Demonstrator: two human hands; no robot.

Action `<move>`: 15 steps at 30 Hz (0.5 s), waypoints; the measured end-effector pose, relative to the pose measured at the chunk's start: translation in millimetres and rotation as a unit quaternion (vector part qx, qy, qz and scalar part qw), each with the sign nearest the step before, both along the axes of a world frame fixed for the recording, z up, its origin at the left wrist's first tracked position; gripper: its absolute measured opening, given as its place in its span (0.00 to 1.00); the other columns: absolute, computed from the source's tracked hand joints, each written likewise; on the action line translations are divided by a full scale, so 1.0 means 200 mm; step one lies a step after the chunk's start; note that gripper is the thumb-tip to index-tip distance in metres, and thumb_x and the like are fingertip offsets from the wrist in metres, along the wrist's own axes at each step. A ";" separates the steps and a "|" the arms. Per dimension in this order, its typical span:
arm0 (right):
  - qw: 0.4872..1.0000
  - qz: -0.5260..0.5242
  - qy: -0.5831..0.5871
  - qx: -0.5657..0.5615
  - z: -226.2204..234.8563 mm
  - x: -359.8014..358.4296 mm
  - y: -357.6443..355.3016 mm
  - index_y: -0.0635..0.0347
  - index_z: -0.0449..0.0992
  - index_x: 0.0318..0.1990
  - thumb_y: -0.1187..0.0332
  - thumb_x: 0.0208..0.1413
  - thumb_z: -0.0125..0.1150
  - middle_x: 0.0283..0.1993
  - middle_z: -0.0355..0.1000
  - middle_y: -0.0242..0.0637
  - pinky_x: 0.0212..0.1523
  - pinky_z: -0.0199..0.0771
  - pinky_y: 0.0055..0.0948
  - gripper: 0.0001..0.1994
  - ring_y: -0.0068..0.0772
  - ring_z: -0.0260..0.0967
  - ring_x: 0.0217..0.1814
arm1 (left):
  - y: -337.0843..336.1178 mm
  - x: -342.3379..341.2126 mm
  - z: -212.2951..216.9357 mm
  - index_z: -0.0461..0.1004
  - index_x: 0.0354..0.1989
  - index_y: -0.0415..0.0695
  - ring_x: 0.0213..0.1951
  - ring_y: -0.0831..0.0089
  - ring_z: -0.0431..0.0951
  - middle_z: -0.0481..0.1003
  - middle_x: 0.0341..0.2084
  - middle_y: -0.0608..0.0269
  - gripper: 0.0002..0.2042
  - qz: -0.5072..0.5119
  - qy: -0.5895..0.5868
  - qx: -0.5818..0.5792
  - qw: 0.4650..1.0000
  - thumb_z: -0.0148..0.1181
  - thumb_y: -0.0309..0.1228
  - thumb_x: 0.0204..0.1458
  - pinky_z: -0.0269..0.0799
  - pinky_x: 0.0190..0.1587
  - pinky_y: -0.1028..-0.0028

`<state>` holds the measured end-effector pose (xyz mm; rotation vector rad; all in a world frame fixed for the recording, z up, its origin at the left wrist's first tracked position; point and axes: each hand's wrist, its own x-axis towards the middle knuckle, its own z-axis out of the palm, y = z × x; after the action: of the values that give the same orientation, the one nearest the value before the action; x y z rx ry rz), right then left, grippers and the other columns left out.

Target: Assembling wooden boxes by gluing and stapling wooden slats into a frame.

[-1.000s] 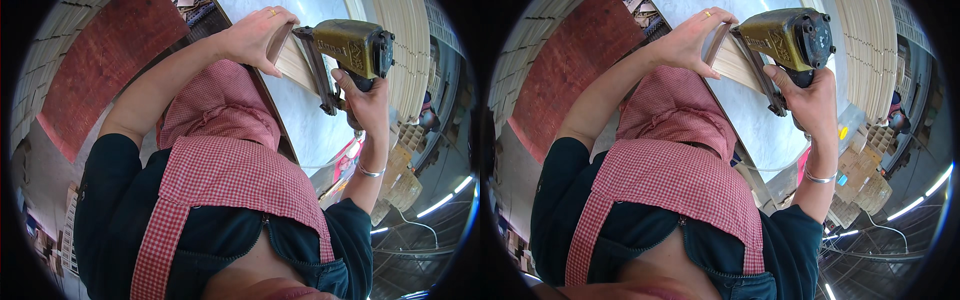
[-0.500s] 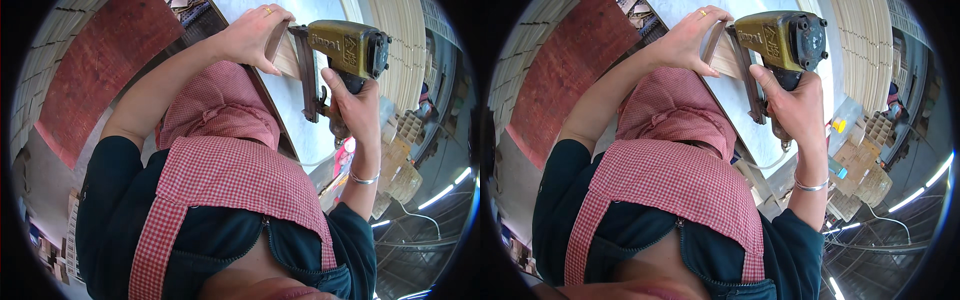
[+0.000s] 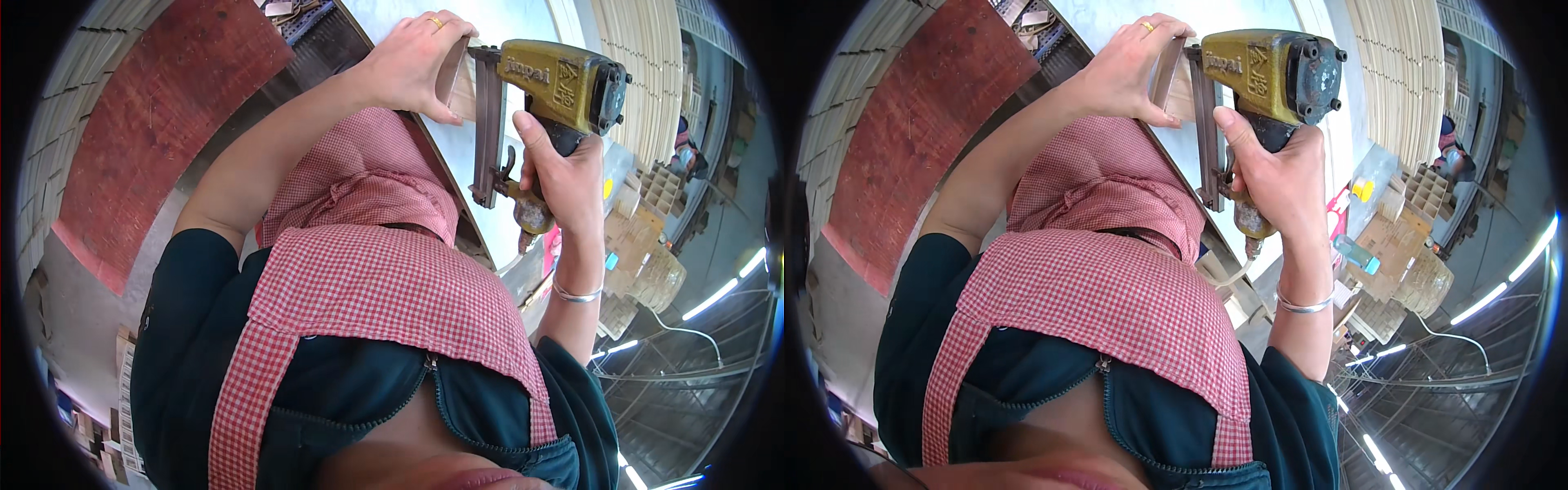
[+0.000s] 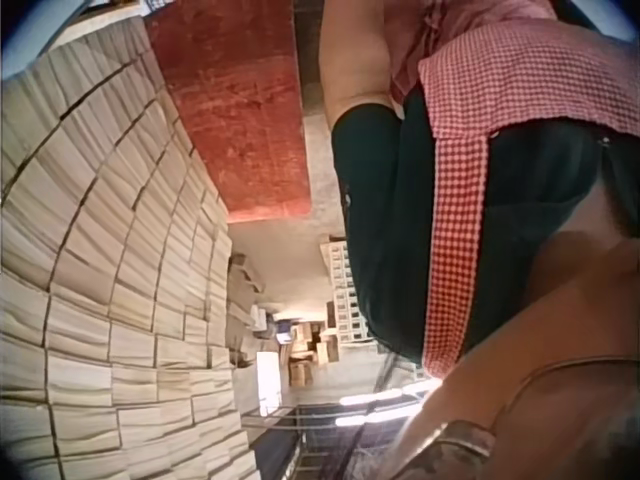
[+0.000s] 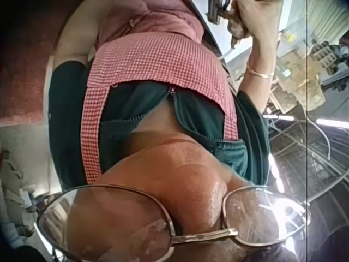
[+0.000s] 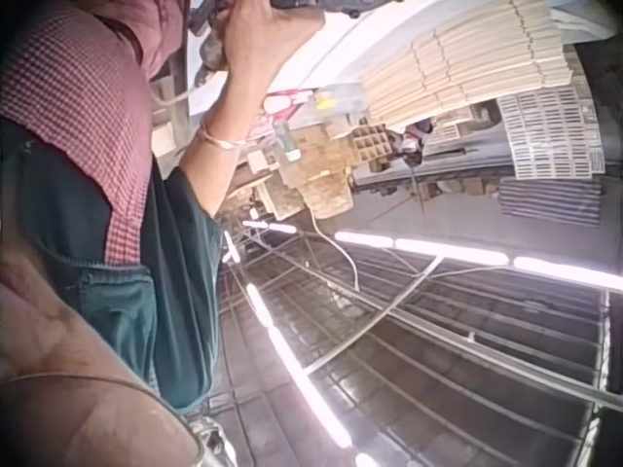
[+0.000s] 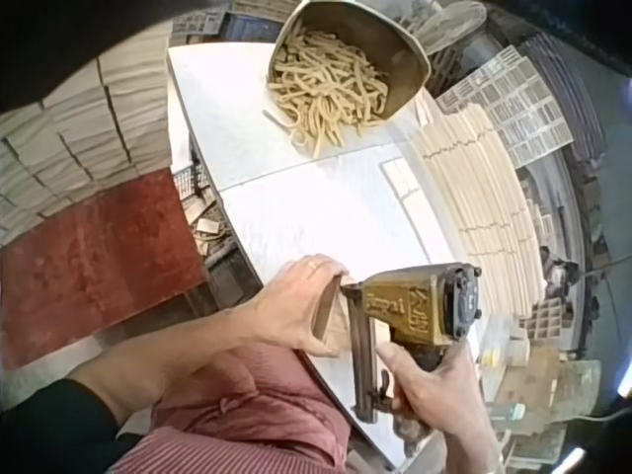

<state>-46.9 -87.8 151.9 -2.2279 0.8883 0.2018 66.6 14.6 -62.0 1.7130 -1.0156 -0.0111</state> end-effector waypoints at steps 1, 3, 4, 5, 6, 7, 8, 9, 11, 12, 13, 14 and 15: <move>1.000 -0.008 0.011 -0.001 0.00 0.00 0.00 0.66 0.77 0.31 0.62 0.57 0.70 0.13 0.66 0.28 0.12 0.61 0.18 0.14 0.18 0.60 0.10 | 0.01 0.00 0.01 0.64 0.61 0.47 0.54 0.59 0.70 0.67 0.55 0.58 0.50 -0.004 0.004 -0.002 1.000 0.83 0.42 0.21 0.64 0.59 0.62; 0.999 -0.025 0.033 -0.003 0.01 0.01 0.00 0.67 0.77 0.36 0.62 0.58 0.69 0.14 0.66 0.28 0.13 0.61 0.18 0.14 0.18 0.59 0.11 | 0.02 0.01 0.02 0.64 0.61 0.47 0.54 0.59 0.70 0.67 0.55 0.58 0.50 -0.011 0.011 -0.004 1.000 0.83 0.42 0.21 0.64 0.59 0.62; 0.999 -0.033 0.043 -0.004 0.02 0.02 0.00 0.67 0.77 0.39 0.62 0.59 0.68 0.14 0.65 0.28 0.13 0.61 0.18 0.14 0.18 0.59 0.11 | 0.02 0.01 0.03 0.64 0.61 0.47 0.54 0.59 0.69 0.67 0.55 0.58 0.50 -0.015 0.014 -0.006 1.000 0.82 0.42 0.22 0.64 0.59 0.62; 0.998 -0.035 0.043 -0.004 0.01 0.02 0.00 0.67 0.77 0.39 0.62 0.59 0.68 0.14 0.65 0.28 0.13 0.61 0.18 0.14 0.18 0.59 0.11 | 0.02 0.01 0.03 0.64 0.61 0.47 0.54 0.59 0.69 0.67 0.55 0.58 0.50 -0.018 0.017 -0.006 1.000 0.82 0.42 0.22 0.64 0.59 0.62; 0.999 -0.034 0.041 -0.006 0.01 0.02 -0.01 0.67 0.77 0.37 0.62 0.58 0.69 0.14 0.66 0.28 0.13 0.61 0.18 0.14 0.18 0.59 0.11 | 0.02 0.01 0.04 0.64 0.61 0.47 0.55 0.59 0.69 0.67 0.56 0.58 0.50 -0.020 0.020 -0.007 1.000 0.82 0.42 0.22 0.64 0.60 0.62; 0.999 -0.033 0.038 -0.007 0.01 0.02 -0.01 0.67 0.77 0.35 0.62 0.58 0.69 0.14 0.66 0.28 0.12 0.61 0.18 0.14 0.18 0.60 0.11 | 0.03 0.01 0.04 0.64 0.61 0.47 0.55 0.59 0.69 0.67 0.56 0.57 0.50 -0.023 0.022 -0.007 0.999 0.82 0.42 0.22 0.64 0.60 0.62; 0.999 -0.031 0.036 -0.008 0.01 0.02 -0.01 0.67 0.77 0.33 0.63 0.57 0.69 0.14 0.67 0.28 0.12 0.61 0.18 0.14 0.18 0.60 0.10 | 0.03 0.01 0.05 0.63 0.61 0.47 0.55 0.59 0.69 0.67 0.56 0.57 0.50 -0.025 0.024 -0.006 0.999 0.82 0.42 0.22 0.63 0.60 0.62; 0.999 -0.030 0.032 -0.009 0.01 0.02 -0.02 0.67 0.77 0.31 0.63 0.57 0.69 0.14 0.67 0.29 0.11 0.61 0.18 0.14 0.18 0.60 0.10 | 0.03 0.01 0.05 0.63 0.61 0.47 0.55 0.59 0.69 0.67 0.56 0.57 0.50 -0.027 0.026 -0.005 0.999 0.82 0.42 0.22 0.63 0.60 0.62; 0.999 -0.039 0.019 -0.012 0.01 0.00 -0.01 0.68 0.77 0.31 0.63 0.57 0.69 0.14 0.67 0.29 0.11 0.61 0.18 0.14 0.18 0.60 0.10 | 0.03 0.00 0.04 0.63 0.62 0.47 0.55 0.59 0.69 0.67 0.56 0.57 0.50 -0.021 0.021 0.003 1.000 0.82 0.42 0.23 0.63 0.60 0.61; 0.999 -0.050 0.008 -0.017 0.02 -0.02 -0.01 0.68 0.77 0.31 0.63 0.57 0.69 0.14 0.67 0.29 0.12 0.61 0.18 0.14 0.18 0.60 0.10 | 0.03 0.00 0.03 0.63 0.62 0.46 0.56 0.59 0.69 0.67 0.56 0.57 0.51 -0.016 0.018 0.010 1.000 0.83 0.42 0.23 0.63 0.60 0.61; 0.998 -0.062 -0.004 -0.022 0.03 -0.04 0.00 0.68 0.77 0.32 0.62 0.57 0.69 0.14 0.67 0.29 0.12 0.61 0.18 0.14 0.18 0.60 0.10 | 0.02 -0.01 0.03 0.63 0.62 0.46 0.56 0.59 0.69 0.67 0.56 0.57 0.51 -0.013 0.014 0.017 1.000 0.83 0.43 0.23 0.63 0.61 0.61; 0.997 -0.074 -0.015 -0.026 0.04 -0.07 -0.01 0.68 0.77 0.32 0.62 0.57 0.69 0.14 0.67 0.29 0.12 0.61 0.18 0.15 0.18 0.60 0.10 | 0.01 -0.01 0.02 0.63 0.63 0.46 0.56 0.59 0.69 0.67 0.57 0.57 0.51 -0.010 0.011 0.024 1.000 0.83 0.43 0.23 0.63 0.61 0.61; 0.997 -0.077 -0.018 -0.027 0.04 -0.11 -0.01 0.68 0.77 0.32 0.62 0.57 0.69 0.14 0.67 0.29 0.12 0.61 0.18 0.15 0.18 0.60 0.10 | 0.01 -0.01 0.02 0.63 0.63 0.46 0.56 0.59 0.69 0.67 0.57 0.57 0.51 -0.012 0.008 0.023 1.000 0.83 0.43 0.23 0.63 0.61 0.61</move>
<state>-67.9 -90.0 160.5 -2.1930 1.0522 0.0670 64.6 17.5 -58.8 1.7396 -1.0315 -0.0643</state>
